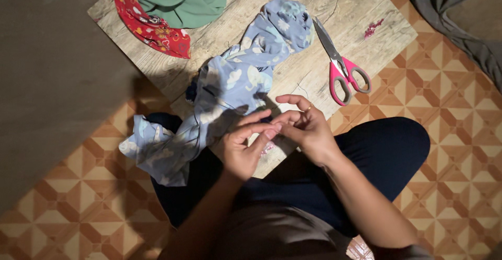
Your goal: The person sits on the floor and hand-sews a button onto a green garment using a needle and thread, then cuts the thread with scissors. They fold the garment aside, stack other clothing pieces, and handle a blue thread spool.
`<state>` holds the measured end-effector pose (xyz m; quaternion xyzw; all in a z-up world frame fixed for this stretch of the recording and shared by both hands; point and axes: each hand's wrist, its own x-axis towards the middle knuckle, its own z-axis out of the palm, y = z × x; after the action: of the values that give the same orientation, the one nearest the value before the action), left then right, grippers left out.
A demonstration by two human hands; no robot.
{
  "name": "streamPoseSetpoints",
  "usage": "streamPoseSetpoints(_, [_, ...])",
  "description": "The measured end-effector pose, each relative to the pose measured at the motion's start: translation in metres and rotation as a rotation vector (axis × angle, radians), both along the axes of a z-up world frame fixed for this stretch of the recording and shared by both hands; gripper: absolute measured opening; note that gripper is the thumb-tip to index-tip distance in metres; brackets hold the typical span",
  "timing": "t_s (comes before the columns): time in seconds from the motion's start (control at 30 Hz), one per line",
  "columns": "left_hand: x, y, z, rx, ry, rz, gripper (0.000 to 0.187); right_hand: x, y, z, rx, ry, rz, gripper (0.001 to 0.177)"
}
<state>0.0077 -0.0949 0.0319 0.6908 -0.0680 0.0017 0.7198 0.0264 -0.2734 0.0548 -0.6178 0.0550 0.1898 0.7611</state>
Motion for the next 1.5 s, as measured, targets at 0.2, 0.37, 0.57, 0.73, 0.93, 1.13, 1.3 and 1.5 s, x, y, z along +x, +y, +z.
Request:
streamPoseSetpoints(0.2, [0.007, 0.015, 0.01, 0.361, -0.309, 0.049, 0.017, 0.018, -0.003, 0.0, -0.176, -0.181, 0.096, 0.061])
streamPoseSetpoints(0.37, [0.017, 0.023, 0.014, 0.741, -0.546, -0.048, 0.015, 0.032, -0.006, -0.001, -0.232, -0.263, 0.176, 0.064])
streamPoseSetpoints(0.57, [0.026, 0.025, 0.009, 0.826, -0.473, -0.256, 0.018, 0.035, -0.013, -0.008, -0.231, -0.224, 0.257, 0.06])
streamPoseSetpoints(0.73, [0.039, 0.025, -0.006, 0.449, -0.503, -0.217, 0.008, 0.039, -0.023, -0.013, -0.104, -0.161, 0.19, 0.054])
streamPoseSetpoints(0.93, [0.033, 0.006, -0.038, -0.137, 0.0, 0.008, 0.009, 0.033, -0.019, -0.027, 0.261, -0.005, 0.094, 0.056])
streamPoseSetpoints(1.13, [0.024, -0.001, -0.046, -0.312, 0.051, 0.101, 0.013, 0.01, 0.007, -0.057, 0.234, -0.013, 0.154, 0.017])
streamPoseSetpoints(1.3, [0.024, -0.006, -0.04, -0.026, -0.121, 0.188, 0.017, 0.008, 0.003, -0.067, 0.006, -0.113, 0.104, 0.013])
streamPoseSetpoints(1.5, [0.02, -0.004, -0.034, -0.063, 0.064, 0.21, 0.017, 0.007, 0.001, -0.074, -0.019, -0.183, 0.013, 0.009])
